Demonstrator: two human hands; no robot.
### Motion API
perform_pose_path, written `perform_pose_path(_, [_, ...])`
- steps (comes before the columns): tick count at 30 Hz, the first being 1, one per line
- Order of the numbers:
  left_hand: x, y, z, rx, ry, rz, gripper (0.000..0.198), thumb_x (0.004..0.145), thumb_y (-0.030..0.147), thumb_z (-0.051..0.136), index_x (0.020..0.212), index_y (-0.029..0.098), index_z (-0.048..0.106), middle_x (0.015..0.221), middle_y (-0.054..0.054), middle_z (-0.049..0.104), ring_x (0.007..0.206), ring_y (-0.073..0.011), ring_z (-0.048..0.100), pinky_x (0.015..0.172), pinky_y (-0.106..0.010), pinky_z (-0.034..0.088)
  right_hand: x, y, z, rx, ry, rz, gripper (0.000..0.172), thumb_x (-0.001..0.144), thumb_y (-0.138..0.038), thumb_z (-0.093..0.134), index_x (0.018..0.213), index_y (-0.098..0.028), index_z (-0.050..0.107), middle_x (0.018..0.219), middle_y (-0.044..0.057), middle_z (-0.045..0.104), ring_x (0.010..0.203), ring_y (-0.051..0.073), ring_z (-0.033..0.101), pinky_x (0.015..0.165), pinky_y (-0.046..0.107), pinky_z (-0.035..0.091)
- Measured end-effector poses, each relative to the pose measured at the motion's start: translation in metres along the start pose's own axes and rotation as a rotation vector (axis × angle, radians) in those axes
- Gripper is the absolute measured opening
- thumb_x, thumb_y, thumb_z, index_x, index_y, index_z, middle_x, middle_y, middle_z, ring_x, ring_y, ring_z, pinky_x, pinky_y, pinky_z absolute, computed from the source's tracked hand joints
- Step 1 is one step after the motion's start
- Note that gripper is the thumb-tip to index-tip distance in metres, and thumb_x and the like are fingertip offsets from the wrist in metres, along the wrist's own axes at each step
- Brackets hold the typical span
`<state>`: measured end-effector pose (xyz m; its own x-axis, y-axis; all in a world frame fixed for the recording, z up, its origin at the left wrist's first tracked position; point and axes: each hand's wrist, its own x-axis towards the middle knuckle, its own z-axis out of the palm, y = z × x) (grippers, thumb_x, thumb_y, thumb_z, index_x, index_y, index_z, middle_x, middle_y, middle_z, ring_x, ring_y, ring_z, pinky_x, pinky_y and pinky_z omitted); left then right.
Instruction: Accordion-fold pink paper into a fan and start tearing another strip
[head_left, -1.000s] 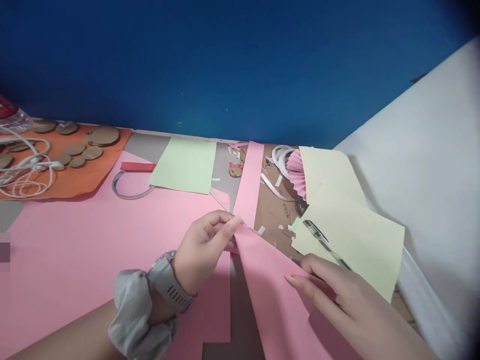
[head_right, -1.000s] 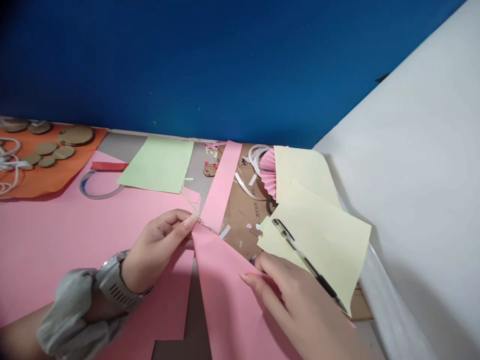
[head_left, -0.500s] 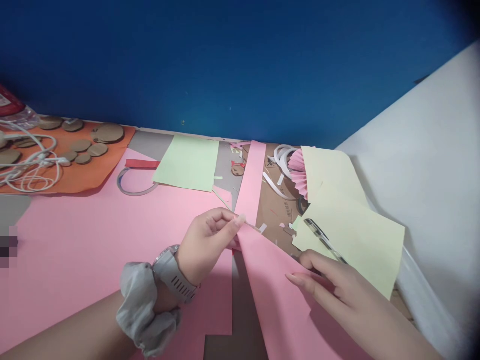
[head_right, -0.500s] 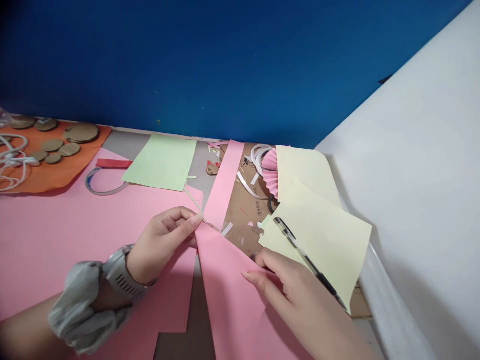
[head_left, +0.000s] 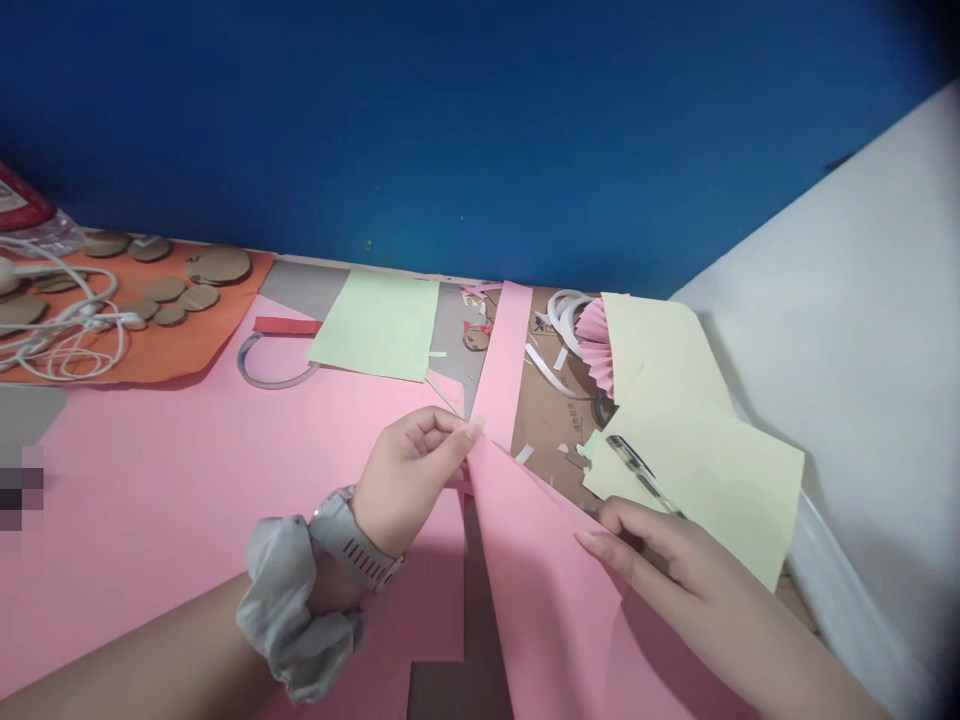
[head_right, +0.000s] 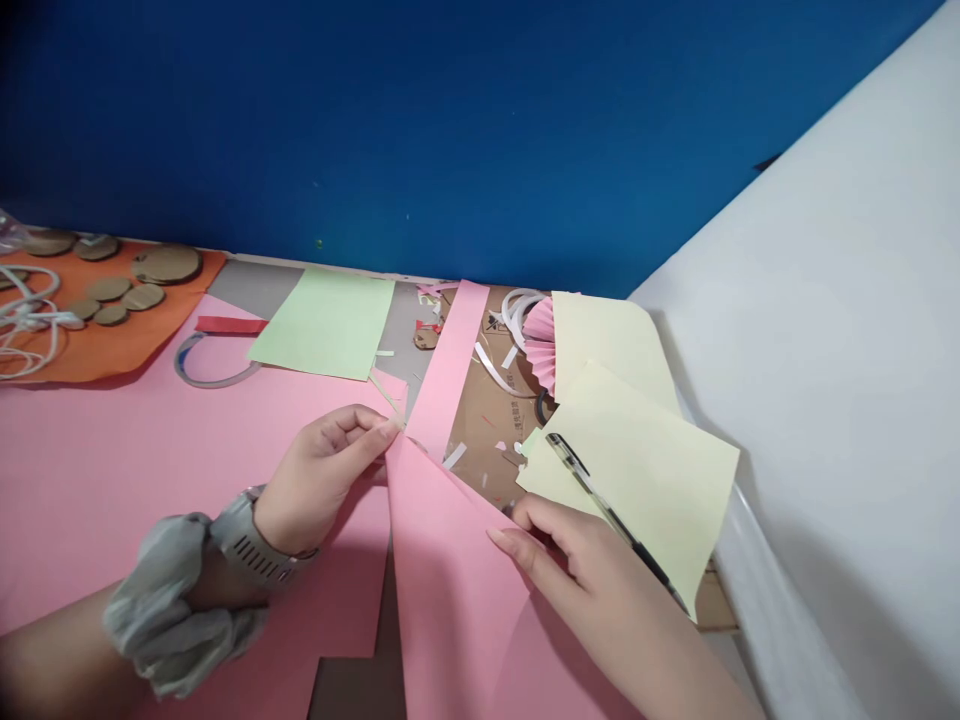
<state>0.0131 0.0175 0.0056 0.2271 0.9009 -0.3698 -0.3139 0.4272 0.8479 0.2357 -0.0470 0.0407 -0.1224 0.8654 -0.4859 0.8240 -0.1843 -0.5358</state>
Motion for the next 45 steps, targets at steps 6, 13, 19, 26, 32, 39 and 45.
perform_pose_path(6, [-0.004,-0.002,0.002,0.229,0.098,0.132,0.028,0.078,0.042,0.062,0.071,0.018,0.050,0.053,0.006,0.051,0.049,-0.0070,0.046,0.050,-0.019,0.040,0.001,-0.005,0.002,0.039,-0.019,-0.020,0.038,0.085,-0.054,0.048,0.068,-0.020,0.042,0.067,-0.003,0.045,0.060,0.012,0.043,0.053,0.024,0.033])
perform_pose_path(13, [-0.009,0.004,0.007,0.237,-0.139,0.076,0.029,0.075,0.040,0.067,0.090,0.018,0.056,0.056,0.005,0.053,0.053,-0.0096,0.050,0.052,-0.020,0.039,0.002,-0.006,0.004,-0.002,0.017,-0.029,0.040,0.089,-0.054,0.039,0.066,-0.020,0.038,0.063,-0.004,0.041,0.057,0.011,0.040,0.052,0.024,0.030])
perform_pose_path(19, [-0.007,0.001,0.003,0.302,-0.108,0.114,0.030,0.081,0.042,0.059,0.068,0.017,0.050,0.062,0.004,0.051,0.057,-0.0087,0.047,0.055,-0.021,0.039,0.001,-0.012,0.003,0.064,0.038,-0.055,0.039,0.088,-0.053,0.042,0.067,-0.020,0.040,0.065,-0.003,0.044,0.058,0.011,0.040,0.051,0.024,0.028])
perform_pose_path(26, [-0.005,-0.001,0.002,0.334,-0.031,0.150,0.036,0.081,0.044,0.059,0.063,0.018,0.043,0.058,0.005,0.041,0.056,-0.0081,0.038,0.055,-0.022,0.034,0.002,-0.012,0.005,0.067,0.080,-0.045,0.043,0.090,-0.054,0.037,0.065,-0.020,0.029,0.062,-0.004,0.030,0.054,0.010,0.031,0.048,0.024,0.022])
perform_pose_path(32, [-0.005,-0.002,0.001,0.328,-0.011,0.184,0.035,0.079,0.044,0.061,0.063,0.018,0.044,0.059,0.005,0.041,0.056,-0.0089,0.038,0.056,-0.022,0.033,0.001,-0.016,0.004,0.085,0.110,-0.071,0.043,0.091,-0.053,0.035,0.063,-0.020,0.028,0.060,-0.004,0.030,0.053,0.010,0.031,0.048,0.024,0.023])
perform_pose_path(39, [-0.005,-0.004,-0.001,0.344,0.011,0.161,0.033,0.077,0.047,0.062,0.066,0.018,0.049,0.062,0.003,0.049,0.060,-0.0113,0.044,0.060,-0.024,0.037,0.003,-0.016,0.005,0.055,0.121,-0.071,0.044,0.091,-0.054,0.036,0.063,-0.020,0.029,0.060,-0.005,0.033,0.054,0.010,0.033,0.050,0.025,0.024])
perform_pose_path(45, [-0.006,-0.006,-0.003,0.416,0.048,0.172,0.034,0.077,0.048,0.061,0.069,0.017,0.053,0.065,0.002,0.050,0.061,-0.0111,0.044,0.059,-0.025,0.038,0.001,-0.015,0.004,0.068,0.120,-0.063,0.043,0.092,-0.052,0.034,0.063,-0.021,0.029,0.059,-0.005,0.033,0.055,0.011,0.035,0.052,0.025,0.026])
